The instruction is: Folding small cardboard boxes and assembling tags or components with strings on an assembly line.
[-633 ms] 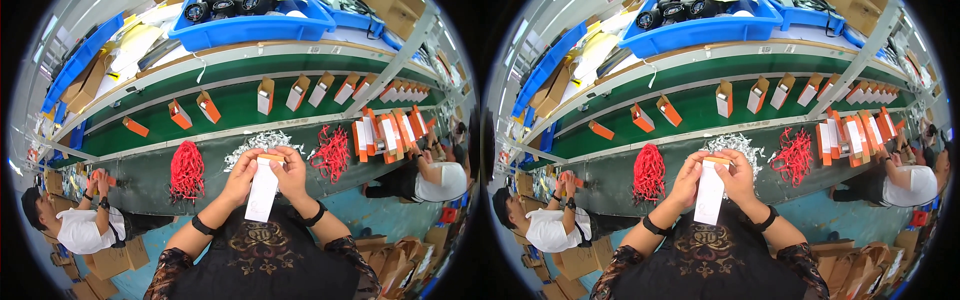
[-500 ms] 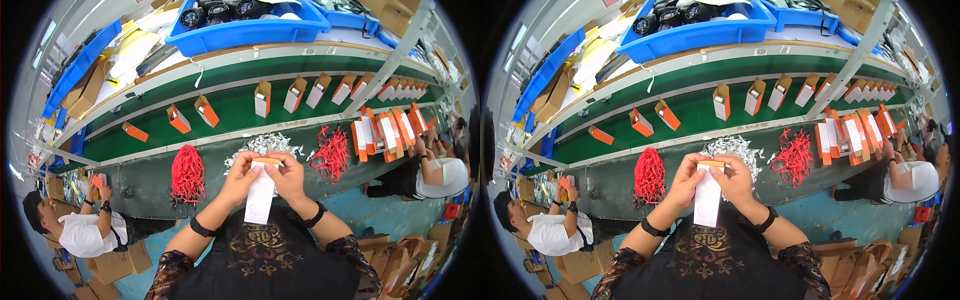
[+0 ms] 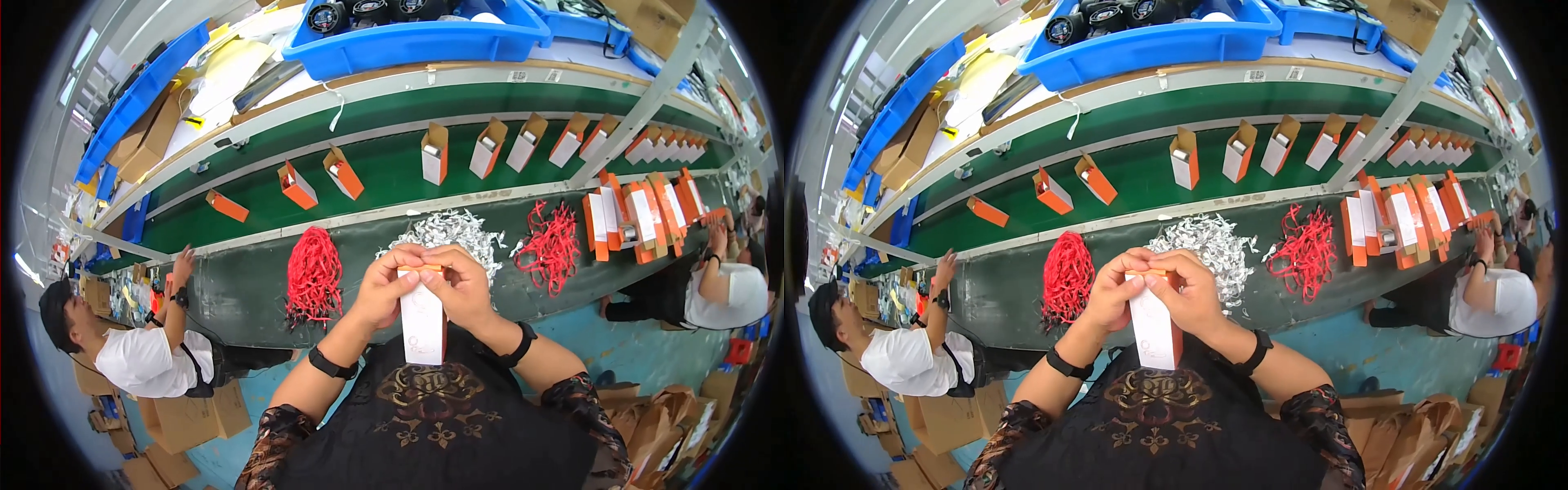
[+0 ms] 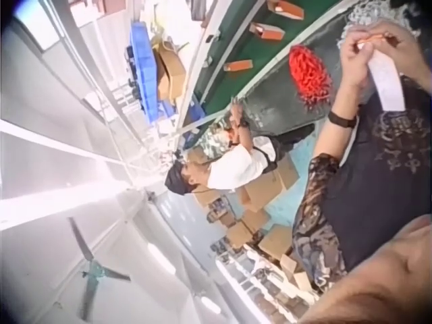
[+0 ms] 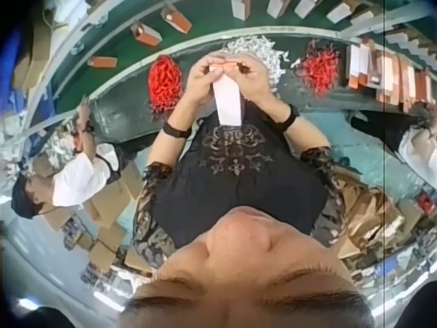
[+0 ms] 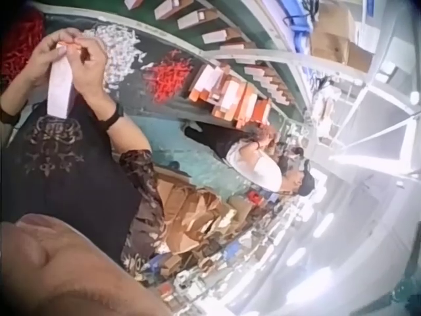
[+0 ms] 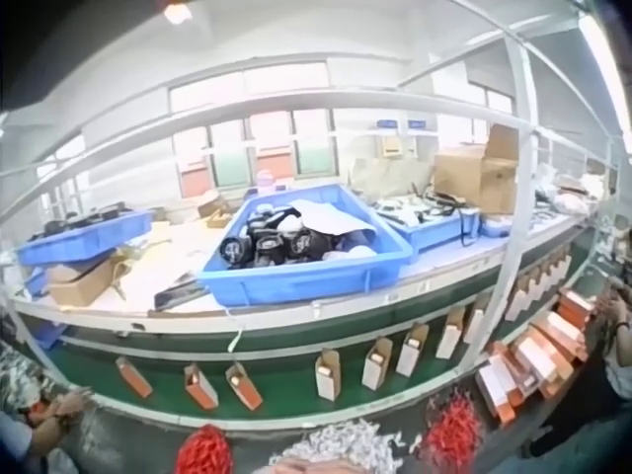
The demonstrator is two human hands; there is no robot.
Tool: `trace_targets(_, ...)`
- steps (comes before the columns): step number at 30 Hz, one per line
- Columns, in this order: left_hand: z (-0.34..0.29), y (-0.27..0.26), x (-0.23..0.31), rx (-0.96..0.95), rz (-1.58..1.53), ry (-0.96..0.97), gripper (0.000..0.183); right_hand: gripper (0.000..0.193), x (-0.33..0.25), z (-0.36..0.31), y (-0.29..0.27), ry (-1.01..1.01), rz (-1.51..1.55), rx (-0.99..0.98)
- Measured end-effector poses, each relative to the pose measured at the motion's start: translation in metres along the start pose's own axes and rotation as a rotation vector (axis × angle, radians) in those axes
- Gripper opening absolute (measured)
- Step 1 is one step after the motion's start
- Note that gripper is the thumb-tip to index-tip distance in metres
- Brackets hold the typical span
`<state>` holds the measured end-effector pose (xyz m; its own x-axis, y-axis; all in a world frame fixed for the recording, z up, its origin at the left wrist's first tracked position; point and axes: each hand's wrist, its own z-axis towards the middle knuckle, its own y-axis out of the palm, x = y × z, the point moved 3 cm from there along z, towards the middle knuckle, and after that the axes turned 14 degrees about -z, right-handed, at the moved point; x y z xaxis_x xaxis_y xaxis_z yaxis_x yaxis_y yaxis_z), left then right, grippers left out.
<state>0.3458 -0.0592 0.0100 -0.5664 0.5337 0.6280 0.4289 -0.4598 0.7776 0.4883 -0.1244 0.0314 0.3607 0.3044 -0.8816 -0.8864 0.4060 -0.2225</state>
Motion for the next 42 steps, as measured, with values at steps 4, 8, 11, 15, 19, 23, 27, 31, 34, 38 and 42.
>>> trace_targets(4, 0.001, 0.006, 0.006, 0.047, -0.135, -0.020, 0.035, 0.015, -0.003, 0.012, 0.004, 0.218, 0.173, -0.085)
trace_targets(8, -0.006, 0.029, 0.000, 0.223, 0.489, 0.053, 0.098, 0.012, 0.001, 0.027, -0.009, 0.298, 0.150, -0.176)
trace_targets(11, -0.015, 0.046, -0.006, 0.241, 1.038, 0.128, 0.118, 0.008, -0.006, 0.034, -0.023, 0.353, 0.126, -0.187)
trace_targets(15, -0.010, 0.060, -0.009, 0.261, 1.168, 0.216, 0.116, 0.007, -0.016, 0.024, -0.027, 0.259, -0.041, -0.122)
trace_targets(19, -0.006, 0.048, -0.019, 0.222, 0.984, 0.175, 0.099, 0.009, -0.008, 0.013, -0.029, 0.168, -0.059, -0.073)
trace_targets(23, -0.008, 0.041, -0.020, 0.063, 0.659, 0.103, 0.071, 0.010, -0.013, 0.005, -0.029, 0.044, -0.187, -0.061)
trace_targets(27, -0.006, 0.002, -0.030, 0.031, 0.050, -0.050, 0.024, 0.010, -0.017, 0.003, -0.030, 0.116, -0.199, -0.081)
trace_targets(31, 0.008, 0.000, -0.026, -0.035, 0.034, -0.064, 0.013, 0.010, -0.014, 0.004, -0.032, 0.158, -0.163, -0.110)
trace_targets(34, 0.007, 0.003, -0.021, -0.073, 0.005, -0.054, 0.012, 0.011, -0.015, 0.000, -0.031, 0.097, -0.117, -0.090)
trace_targets(38, 0.005, 0.002, -0.018, -0.062, -0.077, -0.040, 0.016, 0.016, -0.018, -0.002, -0.024, 0.104, 0.013, -0.016)
trace_targets(42, 0.004, 0.000, -0.017, -0.068, 0.170, 0.005, 0.022, 0.017, -0.014, -0.005, -0.030, 0.047, -0.030, -0.052)
